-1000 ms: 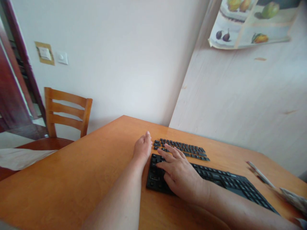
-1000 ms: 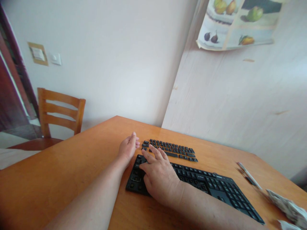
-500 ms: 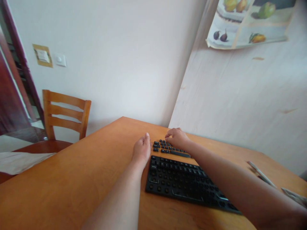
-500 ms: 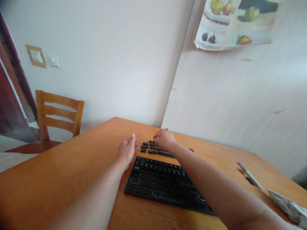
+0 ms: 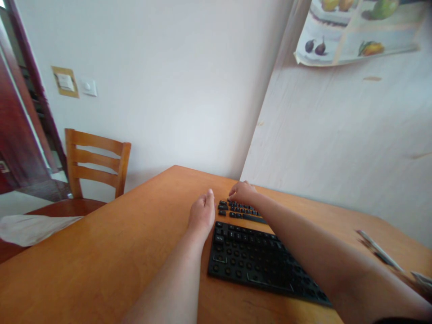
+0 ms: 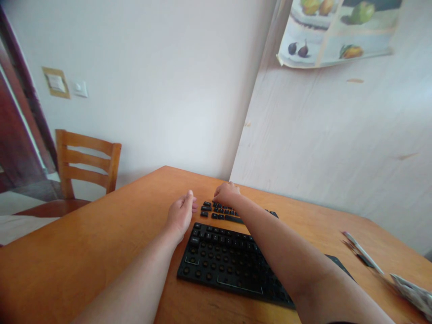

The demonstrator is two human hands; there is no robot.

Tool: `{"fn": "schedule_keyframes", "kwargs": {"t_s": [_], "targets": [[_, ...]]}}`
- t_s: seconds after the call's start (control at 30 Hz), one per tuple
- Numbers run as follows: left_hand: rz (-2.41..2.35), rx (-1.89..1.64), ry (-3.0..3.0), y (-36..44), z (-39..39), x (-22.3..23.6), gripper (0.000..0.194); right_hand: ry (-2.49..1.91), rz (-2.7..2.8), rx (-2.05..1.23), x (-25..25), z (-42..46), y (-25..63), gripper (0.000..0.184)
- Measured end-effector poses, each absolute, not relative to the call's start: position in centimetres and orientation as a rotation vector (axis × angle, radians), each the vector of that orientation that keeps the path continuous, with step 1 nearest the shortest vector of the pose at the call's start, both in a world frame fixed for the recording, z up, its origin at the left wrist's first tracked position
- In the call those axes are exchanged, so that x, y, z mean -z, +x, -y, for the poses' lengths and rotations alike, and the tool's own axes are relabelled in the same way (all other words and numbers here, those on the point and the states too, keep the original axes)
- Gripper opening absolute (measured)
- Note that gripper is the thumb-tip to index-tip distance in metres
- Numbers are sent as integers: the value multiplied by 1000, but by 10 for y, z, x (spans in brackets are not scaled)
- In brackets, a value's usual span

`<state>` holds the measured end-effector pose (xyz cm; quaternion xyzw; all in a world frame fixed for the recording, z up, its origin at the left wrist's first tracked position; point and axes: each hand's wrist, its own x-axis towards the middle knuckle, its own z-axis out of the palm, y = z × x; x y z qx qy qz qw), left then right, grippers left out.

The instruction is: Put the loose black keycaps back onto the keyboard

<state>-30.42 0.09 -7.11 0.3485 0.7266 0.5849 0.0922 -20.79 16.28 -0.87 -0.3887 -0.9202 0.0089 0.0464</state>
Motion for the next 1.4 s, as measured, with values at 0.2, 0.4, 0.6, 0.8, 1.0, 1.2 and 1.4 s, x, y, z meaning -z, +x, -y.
{"fn": "schedule_keyframes", "kwargs": {"t_s": [0.2, 0.4, 0.6, 0.8, 1.0, 1.2, 1.4], "targets": [[-2179, -1711, 1036, -304, 0, 71, 64, -1222, 2822, -16, 9, -163, -212, 17], [-2167, -1717, 1038, -304, -1, 72, 65, -1212, 2828, -11, 11, -164, -212, 15], [-2164, -1713, 1038, -304, -1, 71, 64, -1166, 2816, 1, 14, -163, -211, 14], [-2161, -1711, 1025, -304, -2, 72, 65, -1036, 2781, 5, 2, -151, -201, 14], [-2133, -1726, 1044, -305, -3, 73, 66, -633, 2739, -97, -10, -104, -161, 14], [-2063, -1777, 1066, -305, -3, 76, 65, -405, 2733, -110, -6, -44, -114, 13], [-2057, -1786, 1046, -306, -6, 76, 63, -432, 2770, -64, 3, -22, -104, 11]]}}
